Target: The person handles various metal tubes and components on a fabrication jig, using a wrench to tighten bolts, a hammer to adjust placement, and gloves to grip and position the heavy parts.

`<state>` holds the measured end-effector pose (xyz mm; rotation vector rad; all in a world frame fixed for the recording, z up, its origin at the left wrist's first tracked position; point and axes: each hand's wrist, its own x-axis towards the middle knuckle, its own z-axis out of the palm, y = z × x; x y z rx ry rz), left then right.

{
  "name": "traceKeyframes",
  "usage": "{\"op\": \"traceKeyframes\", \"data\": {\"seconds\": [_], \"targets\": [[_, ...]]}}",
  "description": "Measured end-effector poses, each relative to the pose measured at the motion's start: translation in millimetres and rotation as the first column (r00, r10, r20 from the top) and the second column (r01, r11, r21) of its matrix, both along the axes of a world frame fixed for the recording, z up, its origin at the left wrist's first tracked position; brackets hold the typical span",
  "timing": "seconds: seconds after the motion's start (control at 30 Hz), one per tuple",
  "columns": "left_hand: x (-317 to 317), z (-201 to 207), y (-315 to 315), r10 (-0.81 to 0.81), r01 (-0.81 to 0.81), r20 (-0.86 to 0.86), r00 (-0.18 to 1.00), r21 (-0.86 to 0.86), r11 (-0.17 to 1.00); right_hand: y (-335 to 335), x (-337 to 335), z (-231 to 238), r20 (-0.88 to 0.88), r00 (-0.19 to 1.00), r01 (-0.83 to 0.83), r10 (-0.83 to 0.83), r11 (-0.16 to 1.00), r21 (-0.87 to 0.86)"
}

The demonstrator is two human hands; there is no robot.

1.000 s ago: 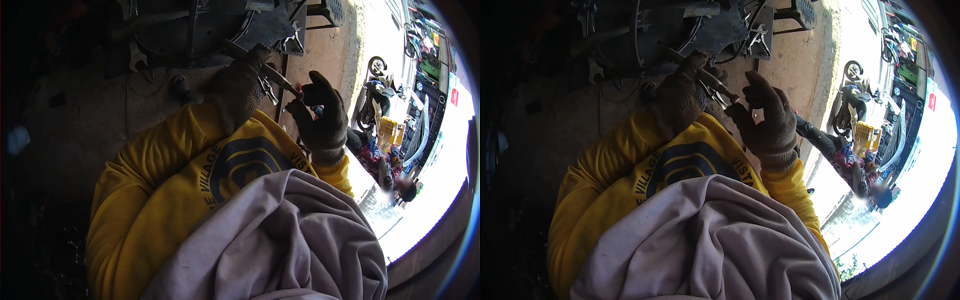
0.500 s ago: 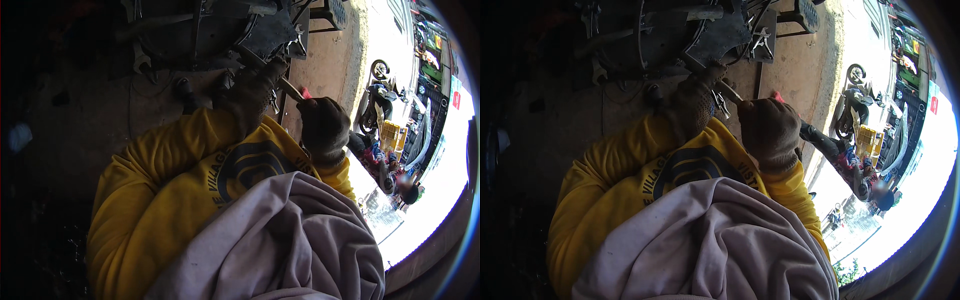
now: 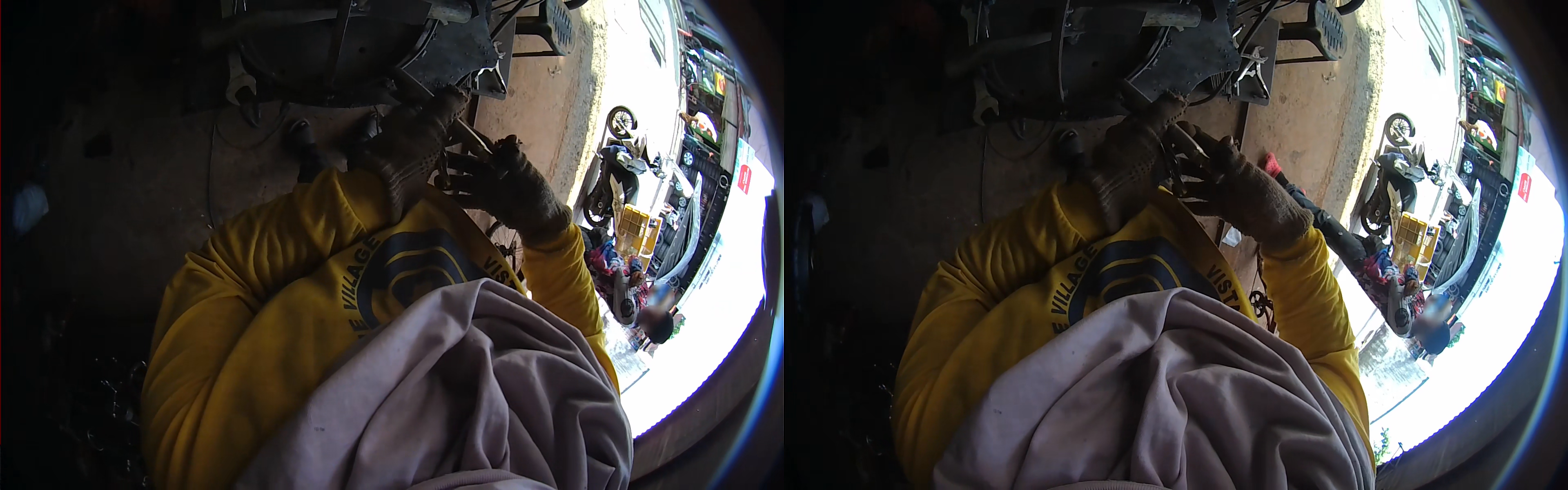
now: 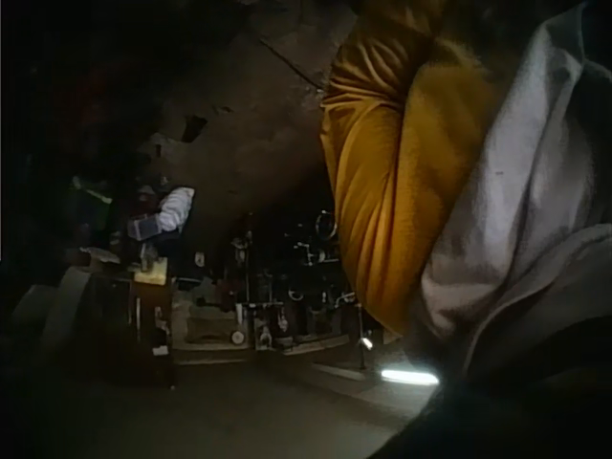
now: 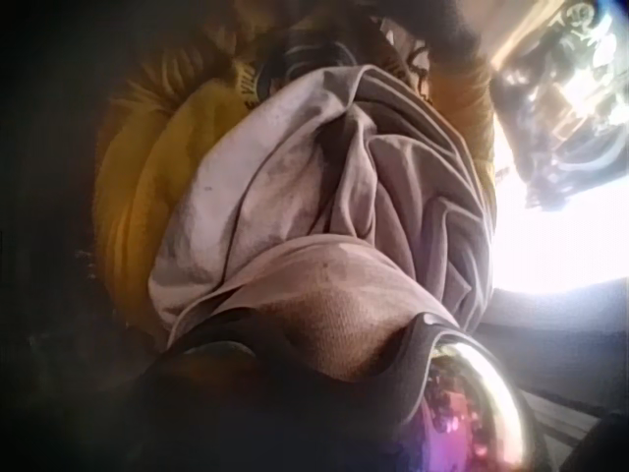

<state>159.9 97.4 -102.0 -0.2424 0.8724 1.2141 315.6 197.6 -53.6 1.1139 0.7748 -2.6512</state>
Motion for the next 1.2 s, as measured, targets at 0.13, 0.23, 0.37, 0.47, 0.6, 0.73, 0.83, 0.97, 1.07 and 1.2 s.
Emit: {"op": "traceKeyframes", "data": {"seconds": [0.13,0.23,0.37,0.47,0.6,0.73,0.83,0.97,1.07,1.2], "targets": [[2,-4,-3,0.046,-0.046,-0.008,0.999,-0.041,0.998,7,-1,-5,0.124,0.98,-0.163,0.154,0.984,0.066],[6,-5,-2,0.084,-0.087,-0.077,0.994,-0.036,0.996,18,-1,-7,0.089,0.962,-0.264,0.258,0.963,0.059],[13,-29,-2,0.128,-0.13,-0.078,0.989,-0.018,0.991,14,-9,6,0.071,0.962,-0.275,0.266,0.938,0.211],[13,-25,-3,0.125,-0.124,-0.078,0.989,0.019,0.992,15,-13,12,0.113,0.973,-0.209,0.2,0.975,0.071],[10,-25,-5,0.121,-0.117,-0.08,0.989,0.057,0.992,20,-17,16,0.111,0.931,-0.362,0.347,0.914,0.185],[10,-30,-3,0.125,-0.114,-0.097,0.987,0.108,0.988,19,-23,24,0.053,0.891,-0.441,0.45,0.835,0.33],[11,-33,-4,0.127,-0.11,-0.115,0.985,0.148,0.983,17,-26,28,0.065,0.898,-0.432,0.434,0.849,0.303],[13,-39,-3,0.136,-0.106,-0.146,0.98,0.199,0.974,14,-51,43,0.241,0.865,-0.492,0.44,0.84,0.228],[14,-43,-3,0.139,-0.094,-0.174,0.975,0.243,0.966,15,-55,41,0.399,0.845,-0.406,0.355,0.913,0.048],[13,-44,-3,0.122,-0.085,-0.149,0.981,0.23,0.969,11,-49,35,0.303,0.661,-0.682,0.687,0.38,0.625]]}}
